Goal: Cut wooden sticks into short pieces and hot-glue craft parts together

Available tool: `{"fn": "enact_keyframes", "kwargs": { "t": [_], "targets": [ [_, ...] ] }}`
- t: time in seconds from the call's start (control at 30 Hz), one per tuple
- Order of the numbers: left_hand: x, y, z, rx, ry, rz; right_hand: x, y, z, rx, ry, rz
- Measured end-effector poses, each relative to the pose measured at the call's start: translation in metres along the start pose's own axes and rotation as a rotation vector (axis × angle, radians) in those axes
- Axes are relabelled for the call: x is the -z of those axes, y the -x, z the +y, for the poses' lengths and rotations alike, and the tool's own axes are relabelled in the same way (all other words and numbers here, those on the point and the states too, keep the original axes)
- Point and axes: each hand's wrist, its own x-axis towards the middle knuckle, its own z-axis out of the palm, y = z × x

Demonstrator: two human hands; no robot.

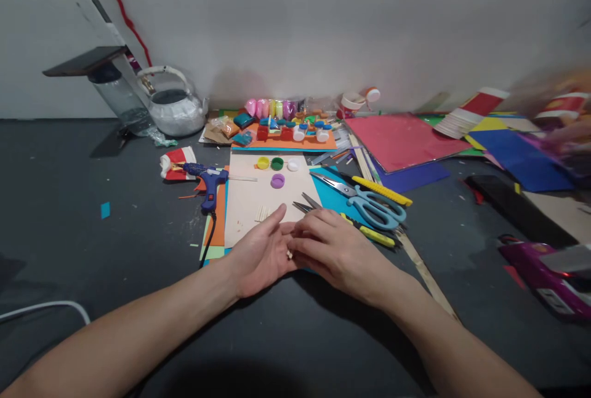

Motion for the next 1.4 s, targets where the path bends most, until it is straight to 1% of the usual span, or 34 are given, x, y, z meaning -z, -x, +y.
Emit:
{"fn": "enact_keyframes", "kwargs": {
  "t": [0.17,0.3,0.47,0.57,0.63,0.73,0.8,0.9,0.97,1.07,1.2,1.27,1.33,1.4],
  "targets": [
    [-0.001,0.000,-0.001,0.025,0.045,-0.016,-0.007,-0.001,0.001,0.026,-0.031,0.047],
    [-0.001,0.001,-0.003,0.048,0.073,-0.010,-0.007,-0.002,0.001,0.024,-0.090,0.046],
    [-0.003,0.002,-0.003,0.056,0.074,0.014,-0.005,-0.003,-0.003,-0.005,-0.107,0.038],
    [-0.004,0.001,-0.003,0.063,0.058,0.011,-0.006,-0.003,-0.003,-0.035,-0.157,0.034],
    [-0.004,0.000,-0.003,0.075,0.028,0.032,-0.007,-0.002,-0.001,-0.093,-0.198,0.051],
    [-0.004,-0.001,-0.005,0.054,-0.054,0.121,-0.007,0.000,0.003,-0.235,-0.220,0.085],
    [-0.004,0.000,-0.008,-0.030,-0.177,0.174,-0.006,0.003,0.005,-0.351,-0.220,0.091],
    [-0.004,0.002,-0.012,-0.206,-0.424,0.213,-0.004,0.005,0.005,-0.493,-0.261,0.075],
    [-0.002,0.002,-0.013,-0.298,-0.523,0.232,-0.002,0.004,0.002,-0.533,-0.312,0.071],
    [0.000,0.001,-0.012,-0.370,-0.581,0.259,0.001,0.001,-0.004,-0.559,-0.389,0.094],
    [0.002,0.000,-0.008,-0.401,-0.609,0.255,0.004,0.000,-0.006,-0.633,-0.627,0.097],
    [0.002,0.001,-0.007,-0.391,-0.603,0.257,0.005,0.002,-0.004,-0.687,-0.733,0.153],
    [0.002,0.002,-0.007,-0.361,-0.599,0.261,0.005,0.004,0.000,-0.712,-0.774,0.234],
    [0.002,0.002,-0.007,-0.326,-0.605,0.256,0.005,0.006,0.001,-0.698,-0.754,0.259]
  ]
}}
